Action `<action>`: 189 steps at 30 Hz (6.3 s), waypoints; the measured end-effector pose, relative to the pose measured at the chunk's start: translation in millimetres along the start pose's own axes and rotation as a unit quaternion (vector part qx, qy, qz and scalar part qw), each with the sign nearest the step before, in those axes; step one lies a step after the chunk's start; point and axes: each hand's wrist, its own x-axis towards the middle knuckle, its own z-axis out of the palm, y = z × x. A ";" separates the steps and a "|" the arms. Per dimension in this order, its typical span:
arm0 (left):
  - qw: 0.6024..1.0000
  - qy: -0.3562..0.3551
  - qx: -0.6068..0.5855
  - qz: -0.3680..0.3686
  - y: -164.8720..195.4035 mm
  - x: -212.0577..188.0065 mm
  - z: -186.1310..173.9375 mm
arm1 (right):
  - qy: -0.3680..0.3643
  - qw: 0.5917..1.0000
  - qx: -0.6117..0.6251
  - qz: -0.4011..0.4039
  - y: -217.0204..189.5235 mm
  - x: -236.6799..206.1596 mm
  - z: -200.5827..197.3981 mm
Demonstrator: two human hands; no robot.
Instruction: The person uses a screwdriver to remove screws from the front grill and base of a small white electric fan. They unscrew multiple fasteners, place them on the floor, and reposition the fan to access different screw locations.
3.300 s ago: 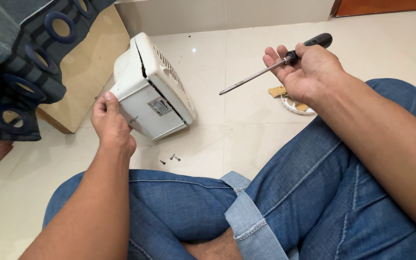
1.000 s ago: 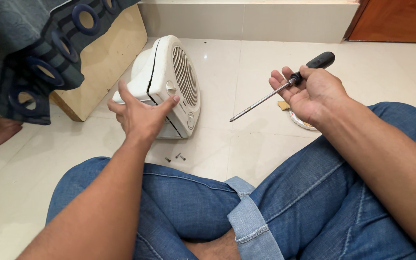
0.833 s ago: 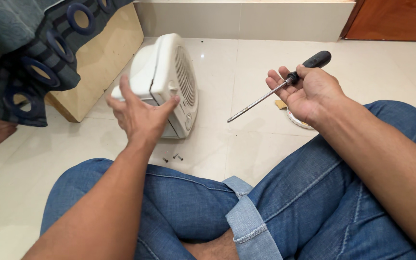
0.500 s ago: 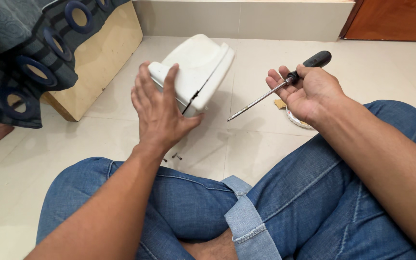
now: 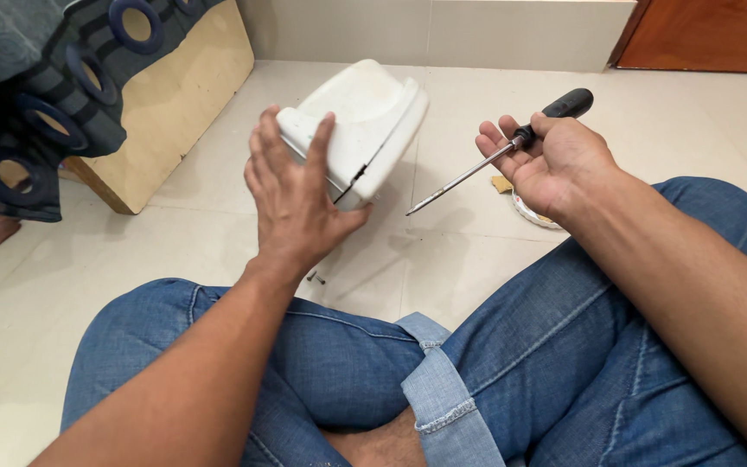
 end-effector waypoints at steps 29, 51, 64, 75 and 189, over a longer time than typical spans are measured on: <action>0.977 -0.132 -0.074 0.148 11.4 -9.1 18.1 | 0.011 0.999 0.035 0.010 0.6 1.7 -3.0; 0.905 -0.247 -0.310 -0.153 -11.2 -0.4 12.2 | 0.001 1.000 0.024 0.016 1.3 3.9 -3.0; 0.922 -0.244 -0.248 -0.168 31.9 -0.4 3.8 | -0.093 0.976 -0.197 -0.025 22.2 -3.3 6.7; 0.934 -0.292 -0.083 -0.191 -28.3 -2.2 -6.3 | -0.110 0.956 -0.271 -0.014 30.5 -24.3 18.7; 0.921 -0.257 -0.291 -0.024 42.7 -11.7 7.6 | -0.392 0.785 -0.350 -0.328 35.9 -36.3 22.7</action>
